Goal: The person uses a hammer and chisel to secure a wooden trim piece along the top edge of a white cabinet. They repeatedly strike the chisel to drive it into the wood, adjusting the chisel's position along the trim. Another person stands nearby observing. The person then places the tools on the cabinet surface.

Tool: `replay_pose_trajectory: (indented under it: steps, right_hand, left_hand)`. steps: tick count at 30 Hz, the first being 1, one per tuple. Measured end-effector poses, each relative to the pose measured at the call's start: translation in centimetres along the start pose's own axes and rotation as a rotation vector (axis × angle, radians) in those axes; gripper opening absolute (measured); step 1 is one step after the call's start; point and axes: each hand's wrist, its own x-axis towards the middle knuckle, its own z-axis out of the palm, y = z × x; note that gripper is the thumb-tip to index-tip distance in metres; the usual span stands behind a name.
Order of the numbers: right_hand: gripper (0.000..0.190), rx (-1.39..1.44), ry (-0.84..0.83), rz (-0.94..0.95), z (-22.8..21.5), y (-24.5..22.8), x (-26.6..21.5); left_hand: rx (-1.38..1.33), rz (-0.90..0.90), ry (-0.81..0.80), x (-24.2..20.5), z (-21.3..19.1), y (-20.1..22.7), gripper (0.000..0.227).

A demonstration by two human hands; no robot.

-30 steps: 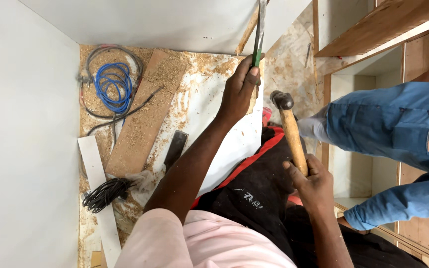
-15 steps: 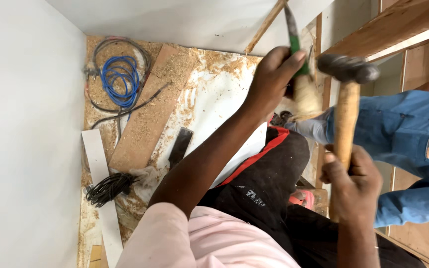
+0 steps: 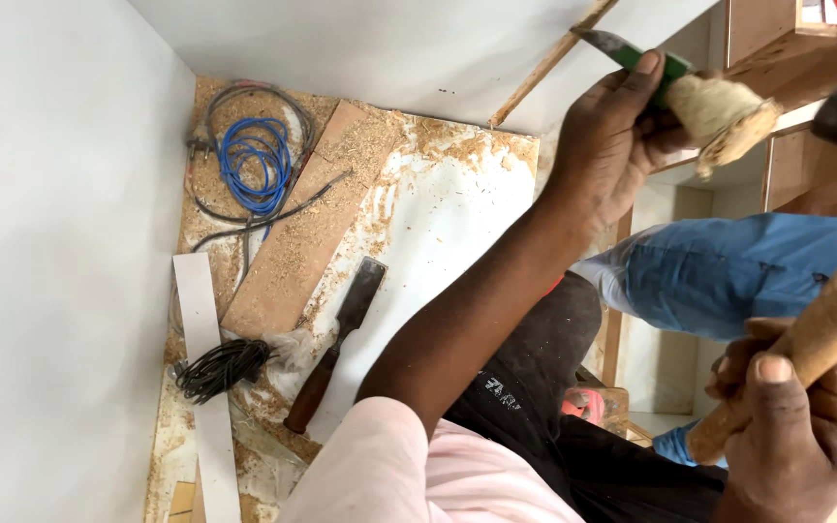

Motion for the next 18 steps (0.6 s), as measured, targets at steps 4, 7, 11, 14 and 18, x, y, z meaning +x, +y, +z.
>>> replay_pose_trajectory:
  steps: [4,7,11,14,18]
  right_hand:
    - [0.036,-0.017,0.015,0.004,0.7,-0.5,0.2]
    - [0.035,-0.056,-0.013,0.017,1.4,-0.1,1.5]
    - [0.034,-0.076,-0.039,0.058,1.8,0.0,2.4]
    - [0.034,0.011,-0.015,0.023,2.4,0.2,2.4]
    - [0.034,-0.02,-0.008,0.02,2.6,0.1,2.0]
  left_hand:
    - [-0.12,0.057,-0.01,1.2,-0.4,-0.9,0.031]
    - [-0.169,0.069,0.006,1.9,-0.6,-1.3,0.03]
    - [-0.219,0.097,0.06,2.5,-1.4,-1.2,0.029]
    - [-0.204,0.106,0.021,1.8,-1.9,-1.5,0.031]
    - [-0.061,0.076,0.053,0.4,-2.0,-1.4,0.037]
